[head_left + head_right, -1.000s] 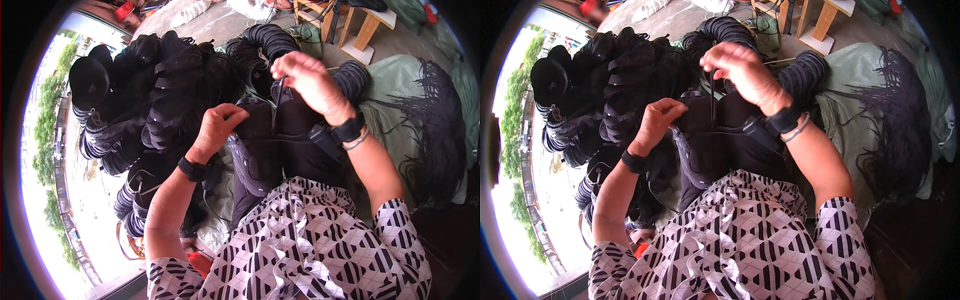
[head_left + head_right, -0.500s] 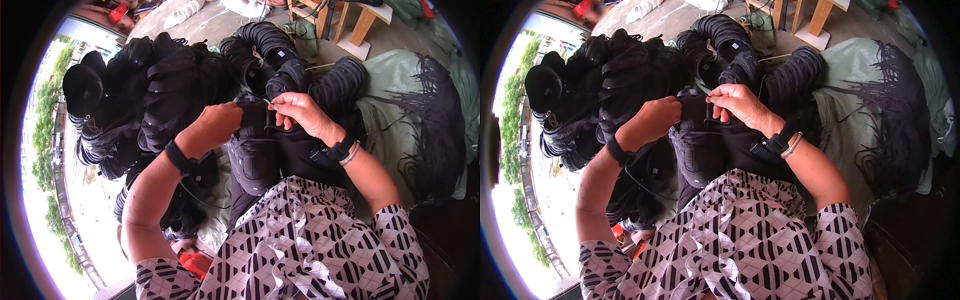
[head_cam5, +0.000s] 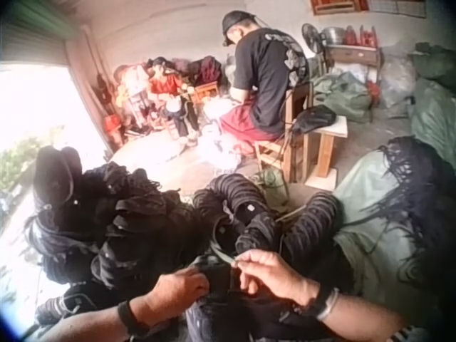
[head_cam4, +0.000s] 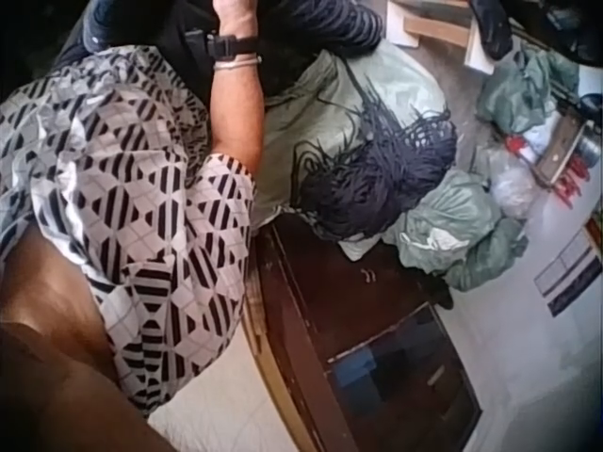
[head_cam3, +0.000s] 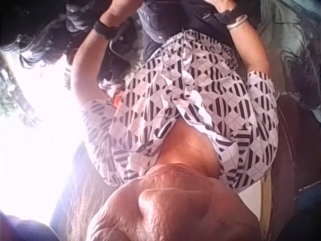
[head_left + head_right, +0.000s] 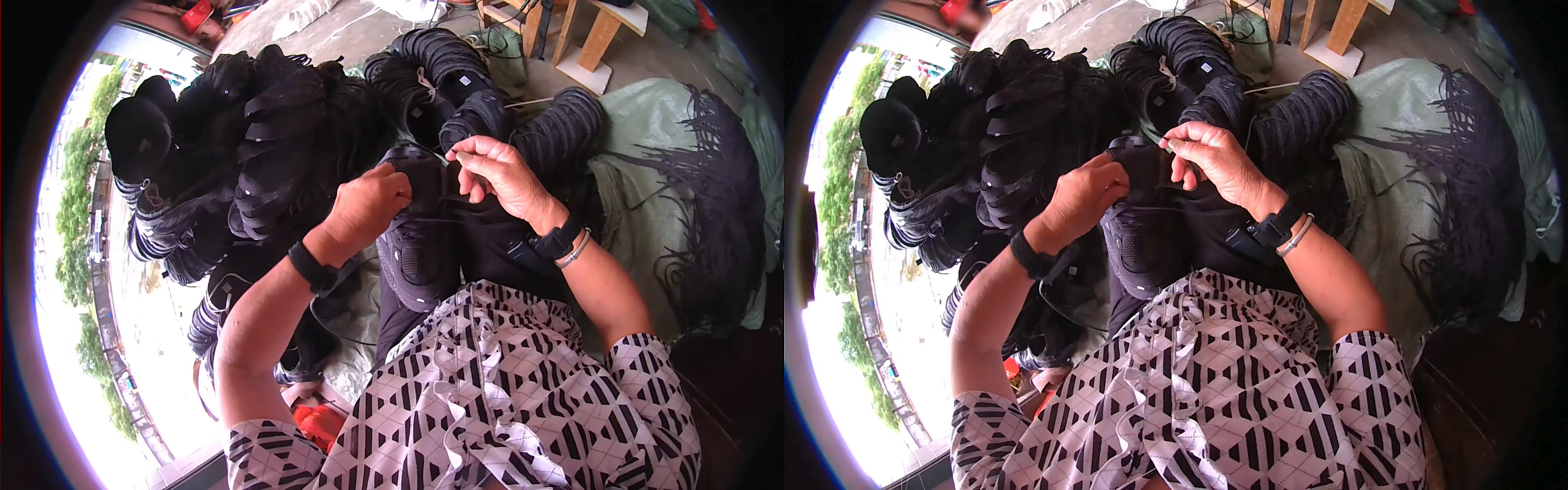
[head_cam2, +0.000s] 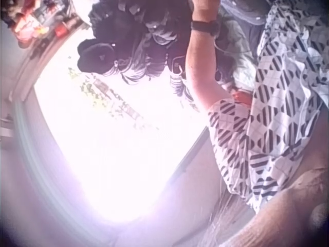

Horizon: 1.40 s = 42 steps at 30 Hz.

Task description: Lacing and preparing black athletic shoes for assembly or shipping.

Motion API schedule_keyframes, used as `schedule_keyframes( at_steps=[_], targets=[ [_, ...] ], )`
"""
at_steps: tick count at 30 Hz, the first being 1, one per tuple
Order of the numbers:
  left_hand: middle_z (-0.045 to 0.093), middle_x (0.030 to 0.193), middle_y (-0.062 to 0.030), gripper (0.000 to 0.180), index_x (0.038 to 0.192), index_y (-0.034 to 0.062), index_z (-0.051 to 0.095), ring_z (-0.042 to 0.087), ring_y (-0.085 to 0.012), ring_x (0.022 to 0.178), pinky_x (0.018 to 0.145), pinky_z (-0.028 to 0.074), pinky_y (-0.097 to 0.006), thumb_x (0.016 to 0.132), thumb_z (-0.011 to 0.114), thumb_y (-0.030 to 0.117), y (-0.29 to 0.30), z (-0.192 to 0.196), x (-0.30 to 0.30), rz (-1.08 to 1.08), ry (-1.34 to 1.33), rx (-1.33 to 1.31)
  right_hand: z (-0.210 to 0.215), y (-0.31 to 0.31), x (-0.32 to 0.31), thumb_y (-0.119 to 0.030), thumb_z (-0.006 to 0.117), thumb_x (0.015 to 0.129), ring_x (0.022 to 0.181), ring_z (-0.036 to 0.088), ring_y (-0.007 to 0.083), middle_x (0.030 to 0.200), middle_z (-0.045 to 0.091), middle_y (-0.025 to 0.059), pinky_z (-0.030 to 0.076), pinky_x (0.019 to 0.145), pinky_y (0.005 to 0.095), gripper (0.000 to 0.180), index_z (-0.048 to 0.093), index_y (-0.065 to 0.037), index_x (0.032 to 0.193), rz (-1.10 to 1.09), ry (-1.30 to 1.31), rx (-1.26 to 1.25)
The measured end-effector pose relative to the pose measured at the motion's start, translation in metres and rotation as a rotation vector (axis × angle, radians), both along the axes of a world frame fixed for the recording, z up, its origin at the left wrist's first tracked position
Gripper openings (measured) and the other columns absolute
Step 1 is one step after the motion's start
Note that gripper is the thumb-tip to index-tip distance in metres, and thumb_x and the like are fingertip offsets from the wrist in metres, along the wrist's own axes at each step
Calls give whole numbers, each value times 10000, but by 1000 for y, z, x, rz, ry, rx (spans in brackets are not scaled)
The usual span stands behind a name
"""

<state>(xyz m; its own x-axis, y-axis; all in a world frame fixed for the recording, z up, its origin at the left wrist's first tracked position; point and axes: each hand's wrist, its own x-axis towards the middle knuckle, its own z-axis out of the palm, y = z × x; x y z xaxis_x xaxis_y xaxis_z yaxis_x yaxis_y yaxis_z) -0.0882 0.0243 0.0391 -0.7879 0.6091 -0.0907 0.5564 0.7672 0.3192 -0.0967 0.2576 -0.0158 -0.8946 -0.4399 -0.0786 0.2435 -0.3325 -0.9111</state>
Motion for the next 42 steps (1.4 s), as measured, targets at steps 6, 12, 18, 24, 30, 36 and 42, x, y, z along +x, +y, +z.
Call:
schedule_keyframes(
  at_steps=[6, 12, 18, 24, 30, 36, 42],
  targets=[
    [593, 827, -59, 86, 855, 98, 610, 631, -261, 776, 657, 509, -343, 777, 637, 76, 7, -4, 17, 195, 147, 67, -1, -3, 3, -224, 541, 917, 540, 552, 91, 728, 622, 73, 451, 522, 199, 239, 585, -15, 1025, -13, -75, 10],
    [649, 833, -67, 136, 895, 88, 629, 654, -242, 780, 680, 519, -323, 764, 642, 56, 16, -9, 16, 290, 79, 190, -7, -3, -4, -216, 521, 930, 539, 556, 90, 749, 628, 86, 460, 525, 198, 224, 585, -29, 1034, 48, 28, 58],
    [588, 794, -45, 118, 856, 106, 624, 623, -176, 786, 587, 516, -310, 748, 661, 135, 17, -1, 16, 38, 313, -91, -12, 3, -1, -202, 514, 935, 566, 563, 81, 764, 625, 74, 483, 548, 210, 219, 576, -37, 1064, -17, -150, -97],
    [516, 767, -13, 115, 760, 107, 564, 571, -189, 746, 575, 509, -282, 663, 624, 93, 37, -8, 16, -266, 454, -439, -8, 5, 0, -205, 533, 925, 592, 569, 75, 786, 625, 66, 498, 580, 225, 223, 574, -42, 1071, 4, -137, -32],
    [547, 804, -47, 149, 859, 74, 606, 611, -201, 717, 628, 511, -317, 721, 663, 84, 10, -4, -4, -49, 60, 171, -11, 1, 1, -204, 558, 907, 571, 589, 111, 776, 635, 99, 496, 558, 232, 218, 557, -22, 1027, -78, -186, -144],
    [550, 787, -63, 111, 860, 74, 630, 613, -250, 718, 631, 514, -328, 757, 666, 99, 17, 0, 1, -102, 84, 25, 7, -12, -14, -191, 570, 897, 492, 555, 90, 703, 612, 45, 470, 469, 211, 182, 581, -26, 973, 76, -70, 209],
    [586, 806, -78, 106, 850, 63, 623, 609, -262, 743, 650, 520, -335, 753, 661, 82, 14, -11, 15, -133, 63, 260, 15, -41, -22, -142, 576, 866, 487, 563, 94, 634, 595, 44, 452, 437, 213, 147, 617, -6, 901, 259, 103, 546]
  ],
)
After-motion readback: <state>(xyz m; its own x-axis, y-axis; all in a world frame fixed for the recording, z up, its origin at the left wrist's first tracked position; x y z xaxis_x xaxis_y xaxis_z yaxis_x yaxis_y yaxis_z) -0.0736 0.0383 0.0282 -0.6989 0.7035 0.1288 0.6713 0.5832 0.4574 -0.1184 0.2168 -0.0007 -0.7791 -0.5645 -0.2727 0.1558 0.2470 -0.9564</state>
